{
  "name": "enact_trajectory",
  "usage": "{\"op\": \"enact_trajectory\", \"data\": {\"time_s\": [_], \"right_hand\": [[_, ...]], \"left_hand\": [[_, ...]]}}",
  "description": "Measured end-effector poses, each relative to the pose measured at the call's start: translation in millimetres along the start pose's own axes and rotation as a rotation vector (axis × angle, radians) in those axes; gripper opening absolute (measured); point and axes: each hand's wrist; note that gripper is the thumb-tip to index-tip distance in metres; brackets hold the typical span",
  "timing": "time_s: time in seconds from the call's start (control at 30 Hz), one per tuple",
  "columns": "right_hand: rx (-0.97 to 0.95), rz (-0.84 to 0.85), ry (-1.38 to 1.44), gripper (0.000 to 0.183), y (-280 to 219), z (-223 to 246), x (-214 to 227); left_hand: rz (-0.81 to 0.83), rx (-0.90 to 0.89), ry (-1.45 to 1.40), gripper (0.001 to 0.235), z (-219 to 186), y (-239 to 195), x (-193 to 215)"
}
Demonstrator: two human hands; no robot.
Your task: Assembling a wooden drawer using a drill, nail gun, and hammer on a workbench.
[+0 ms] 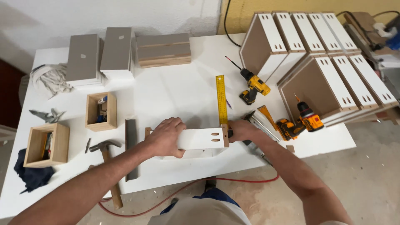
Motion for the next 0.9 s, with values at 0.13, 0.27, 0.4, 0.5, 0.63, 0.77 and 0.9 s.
{"op": "enact_trajectory", "data": {"time_s": [0.13,0.27,0.4,0.5,0.63,0.77,0.9], "right_hand": [[0.205,-0.063,-0.174,0.068,112,-39,-18],[0.317,0.002,-0.172,0.053,166,-41,-22],[0.481,-0.014,-0.136,0.054,200,-55,-44],[0.58,-0.199,-0.3,0.05,211,-59,-63],[0.541,-0.423,-0.217,0.055,184,-73,-74],[-0.226,0.065,0.045,0.062,58,-60,-15],[-0.5,0.193,-0.057,0.086,14,-92,-79]], "left_hand": [[-0.013,0.058,0.025,0.079,-6,2,4],[0.003,0.085,-0.028,0.076,-8,2,3],[0.036,0.109,-0.025,0.08,-8,2,-3],[0.062,0.137,-0.042,0.078,-9,4,0],[0.065,0.138,-0.027,0.079,-7,3,-7],[0.008,0.113,-0.042,0.085,-13,-5,-15],[0.059,0.125,-0.002,0.097,-17,-23,-42]]}}
Point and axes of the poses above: each hand's wrist, its own y-axis towards the middle knuckle, its own x-axis out of the back of the hand, z = x × y, and after that the axes turned 6 degrees about -x, right-handed
